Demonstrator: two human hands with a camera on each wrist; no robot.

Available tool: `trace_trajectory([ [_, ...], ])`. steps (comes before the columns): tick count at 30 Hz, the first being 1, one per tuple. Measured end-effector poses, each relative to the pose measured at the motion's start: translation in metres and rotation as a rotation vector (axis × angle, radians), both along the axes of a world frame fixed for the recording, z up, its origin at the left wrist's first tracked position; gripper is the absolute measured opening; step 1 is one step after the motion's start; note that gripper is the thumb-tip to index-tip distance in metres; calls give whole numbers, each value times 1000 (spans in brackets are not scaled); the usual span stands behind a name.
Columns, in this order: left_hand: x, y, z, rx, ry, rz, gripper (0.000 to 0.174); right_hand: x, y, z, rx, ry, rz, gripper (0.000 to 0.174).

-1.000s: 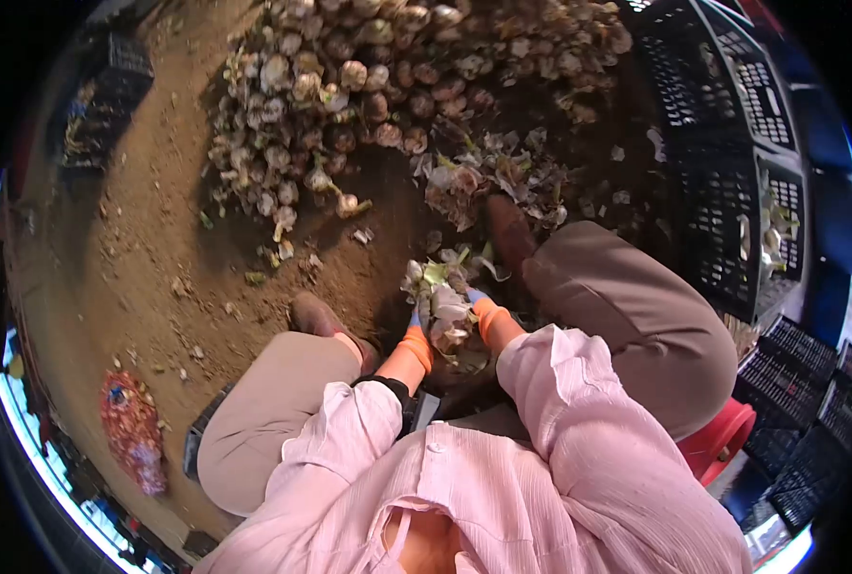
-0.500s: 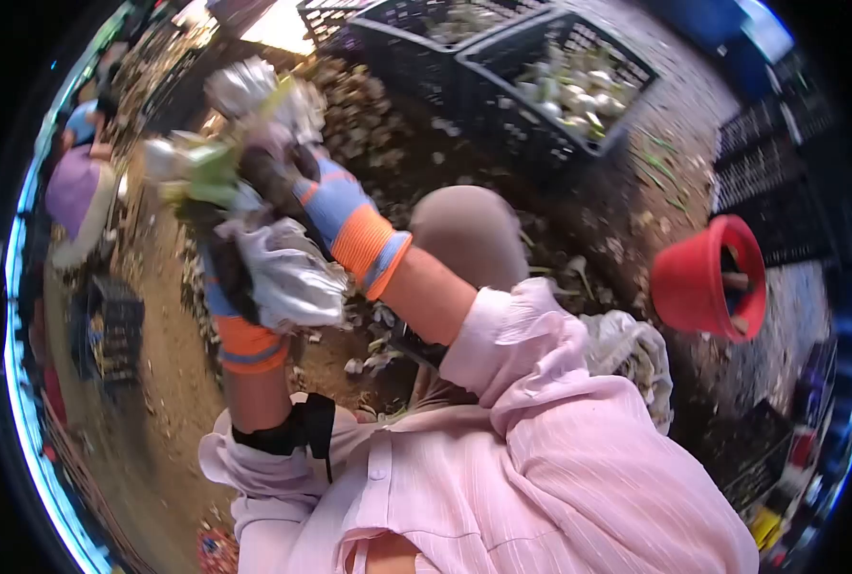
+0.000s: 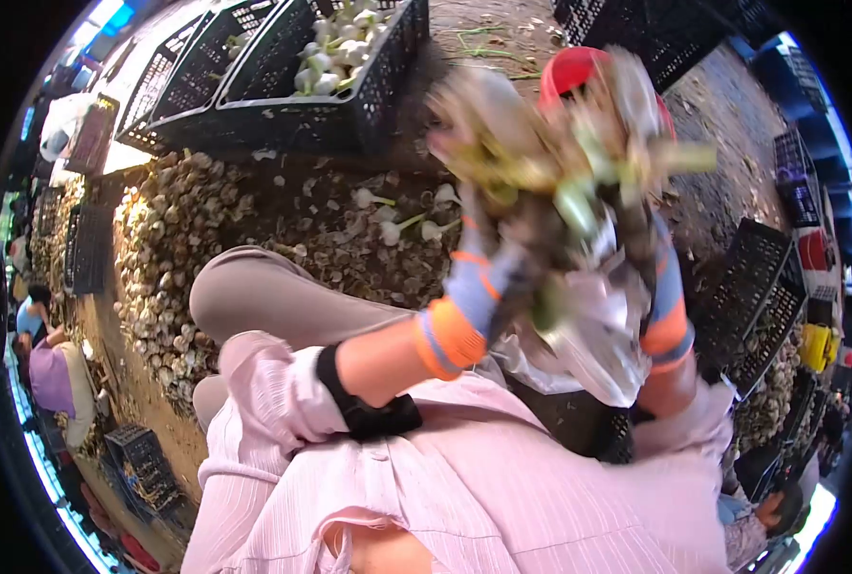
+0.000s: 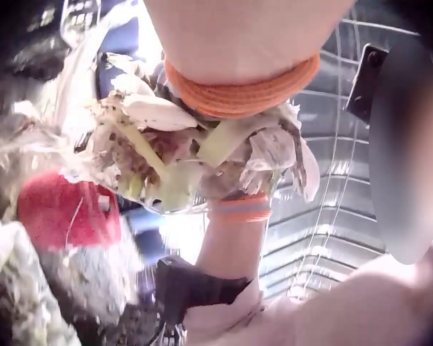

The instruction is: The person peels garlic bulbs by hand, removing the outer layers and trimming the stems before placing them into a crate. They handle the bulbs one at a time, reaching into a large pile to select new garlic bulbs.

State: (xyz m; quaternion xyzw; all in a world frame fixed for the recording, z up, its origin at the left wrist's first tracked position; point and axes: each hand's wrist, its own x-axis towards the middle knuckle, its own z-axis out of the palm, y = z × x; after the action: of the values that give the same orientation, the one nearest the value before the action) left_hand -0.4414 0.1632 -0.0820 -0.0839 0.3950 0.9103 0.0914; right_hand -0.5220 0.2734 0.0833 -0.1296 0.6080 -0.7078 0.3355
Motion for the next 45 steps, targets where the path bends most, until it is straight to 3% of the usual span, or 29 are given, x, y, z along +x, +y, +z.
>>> trace_trajectory([
  [3,-23,32,-31,-58,-28,-94,67,5,85,-100,7,-115,-410,34],
  [4,-30,37,-39,-117,-42,-135,63,-2,125,-160,224,120,-450,36],
  [6,-36,27,-41,-393,-113,-261,57,24,119,-218,296,123,-604,53],
  [8,-37,13,-40,-774,-212,-445,54,37,102,-252,1145,801,-390,75],
  [10,-37,0,-28,-1001,-299,-591,53,52,66,-272,1574,754,29,91],
  [12,-40,-10,-13,-1058,-314,-636,56,55,43,-302,1705,558,318,92],
  [14,-37,-20,7,-948,-136,-499,59,58,60,-417,1604,712,72,82],
  [16,-27,-34,23,-777,160,-318,61,54,51,-413,1562,727,82,85],
  [17,-24,-34,40,-882,72,-191,60,52,50,-407,1537,734,111,86],
  [18,-20,-43,42,-907,-100,-299,57,53,49,-398,1515,740,136,87],
  [21,42,-103,129,-465,-59,-135,47,41,46,-371,1456,787,285,92],
  [22,67,-121,145,-371,-70,-73,51,36,41,-357,1461,793,379,93],
  [23,89,-138,146,-399,23,8,58,36,33,-327,1668,926,650,95],
  [24,114,-154,148,-214,41,74,59,26,31,-298,1411,744,645,95],
  [25,144,-170,160,-210,22,155,59,29,-3,-234,1513,532,791,93],
  [26,173,-186,170,-205,5,239,58,7,-2,-232,1501,466,968,85],
  [27,196,-199,165,-162,55,356,57,0,-15,-212,1347,761,1021,81],
  [28,218,-210,155,-117,106,476,57,-5,-31,-188,1164,1041,1069,76],
  [30,259,-235,136,-125,210,805,48,-10,-96,-155,1435,865,997,59],
  [31,272,-249,116,-177,208,1046,44,-5,-142,-143,1516,1054,1107,48],
  [32,283,-262,91,-226,195,1284,40,10,-179,-139,1257,1287,953,32],
  [34,311,-291,44,45,13,1560,37,39,-265,-146,942,1315,990,23],
  [36,335,-325,-70,-33,-193,1894,33,73,-348,-175,698,1392,1117,19],
  [38,379,-334,-176,-234,-611,1864,33,115,-422,-219,403,1253,1307,23],
  [40,408,-327,-215,-294,-970,1789,36,165,-480,-257,351,1409,1537,25],
  [42,427,-319,-265,-67,-770,1924,42,202,-527,-309,605,1488,1705,39],
  [43,424,-326,-238,16,-785,1872,44,232,-544,-309,816,1498,1631,54],
  [44,423,-332,-236,-111,-872,1775,44,235,-564,-339,820,1370,1523,59],
  [45,423,-334,-269,-175,-809,1755,47,240,-580,-373,823,1242,1409,64],
])
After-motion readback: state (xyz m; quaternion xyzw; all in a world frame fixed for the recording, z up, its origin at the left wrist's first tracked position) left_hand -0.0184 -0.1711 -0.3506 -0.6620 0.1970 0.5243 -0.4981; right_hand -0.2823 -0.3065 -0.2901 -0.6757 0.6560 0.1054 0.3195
